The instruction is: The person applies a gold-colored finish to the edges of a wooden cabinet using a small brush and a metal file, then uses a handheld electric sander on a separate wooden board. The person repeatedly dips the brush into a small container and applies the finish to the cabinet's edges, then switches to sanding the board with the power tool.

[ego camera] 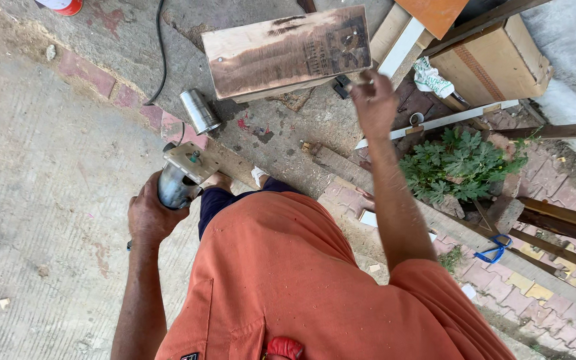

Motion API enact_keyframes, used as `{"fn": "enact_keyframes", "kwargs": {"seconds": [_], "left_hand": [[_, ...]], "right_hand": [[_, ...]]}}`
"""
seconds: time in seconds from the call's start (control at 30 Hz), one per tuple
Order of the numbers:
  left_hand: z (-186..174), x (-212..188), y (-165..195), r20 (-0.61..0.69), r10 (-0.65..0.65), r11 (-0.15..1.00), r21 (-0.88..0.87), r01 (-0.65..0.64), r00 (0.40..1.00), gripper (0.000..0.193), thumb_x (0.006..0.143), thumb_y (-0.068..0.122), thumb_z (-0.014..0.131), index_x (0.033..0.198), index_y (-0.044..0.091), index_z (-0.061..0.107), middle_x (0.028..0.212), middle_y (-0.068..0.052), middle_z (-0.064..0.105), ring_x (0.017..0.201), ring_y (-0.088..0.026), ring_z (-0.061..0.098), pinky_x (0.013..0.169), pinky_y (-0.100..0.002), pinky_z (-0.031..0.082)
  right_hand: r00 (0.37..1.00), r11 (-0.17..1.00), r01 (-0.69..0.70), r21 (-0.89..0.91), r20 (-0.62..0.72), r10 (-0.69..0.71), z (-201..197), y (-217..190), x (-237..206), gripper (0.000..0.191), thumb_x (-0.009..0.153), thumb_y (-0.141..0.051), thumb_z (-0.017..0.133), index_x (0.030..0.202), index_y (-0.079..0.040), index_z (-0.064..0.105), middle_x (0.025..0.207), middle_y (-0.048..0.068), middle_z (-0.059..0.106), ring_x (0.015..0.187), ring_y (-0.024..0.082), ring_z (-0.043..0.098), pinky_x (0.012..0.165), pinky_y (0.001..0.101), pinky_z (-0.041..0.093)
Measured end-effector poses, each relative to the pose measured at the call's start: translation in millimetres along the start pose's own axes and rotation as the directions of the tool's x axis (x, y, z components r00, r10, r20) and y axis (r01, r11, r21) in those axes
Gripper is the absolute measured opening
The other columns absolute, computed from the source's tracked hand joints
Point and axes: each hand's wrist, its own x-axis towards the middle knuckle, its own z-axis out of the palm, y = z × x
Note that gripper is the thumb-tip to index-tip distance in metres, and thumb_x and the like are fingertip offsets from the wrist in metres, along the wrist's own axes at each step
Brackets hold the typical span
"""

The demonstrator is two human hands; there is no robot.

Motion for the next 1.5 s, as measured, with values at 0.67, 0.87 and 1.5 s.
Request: {"fn": "enact_keyframes", "kwargs": {"seconds": [0.67, 0.87, 1.5], "left_hand": [[13, -4, 19, 0.033, -0.016, 1.000, 0.013, 0.016, 0.999, 0.095, 0.059, 0.033, 0.093, 0.143, 0.009, 0.054, 0.118, -0.017, 0.072, 0.102, -0.033, 0.072, 0.095, -0.047, 0.056], [14, 0, 25, 0.062, -0.041, 0.999, 0.016, 0.040, 0.997, 0.096, 0.060, 0.034, 0.093, 0.144, 0.010, 0.054, 0.120, -0.018, 0.072, 0.103, -0.034, 0.072, 0.095, -0.048, 0.056], [3, 6, 33, 0.146, -0.172, 0.984, -0.016, 0.177, 0.974, 0.097, 0.056, 0.030, 0.092, 0.143, 0.016, 0.052, 0.114, -0.014, 0.074, 0.095, -0.032, 0.074, 0.099, -0.047, 0.053]], "right_hand": [[0.872, 0.891, 0.417, -0.180, 0.358, -0.335, -55, 22, 56, 0.008, 0.097, -0.009, 0.070, 0.092, -0.002, 0.067, 0.095, 0.012, 0.068, 0.090, 0.029, 0.069, 0.078, 0.0452, 0.059], [0.799, 0.824, 0.547, -0.148, 0.384, -0.462, -58, 32, 64, 0.008, 0.097, -0.005, 0.072, 0.091, -0.003, 0.067, 0.100, 0.011, 0.070, 0.097, 0.027, 0.069, 0.091, 0.0426, 0.059], [0.333, 0.597, 0.799, -0.067, 0.877, -0.348, -28, -147, 153, 0.136, 0.046, -0.060, 0.098, 0.156, -0.013, 0.032, 0.163, 0.016, 0.030, 0.149, 0.035, 0.031, 0.124, 0.0535, 0.019]]}}
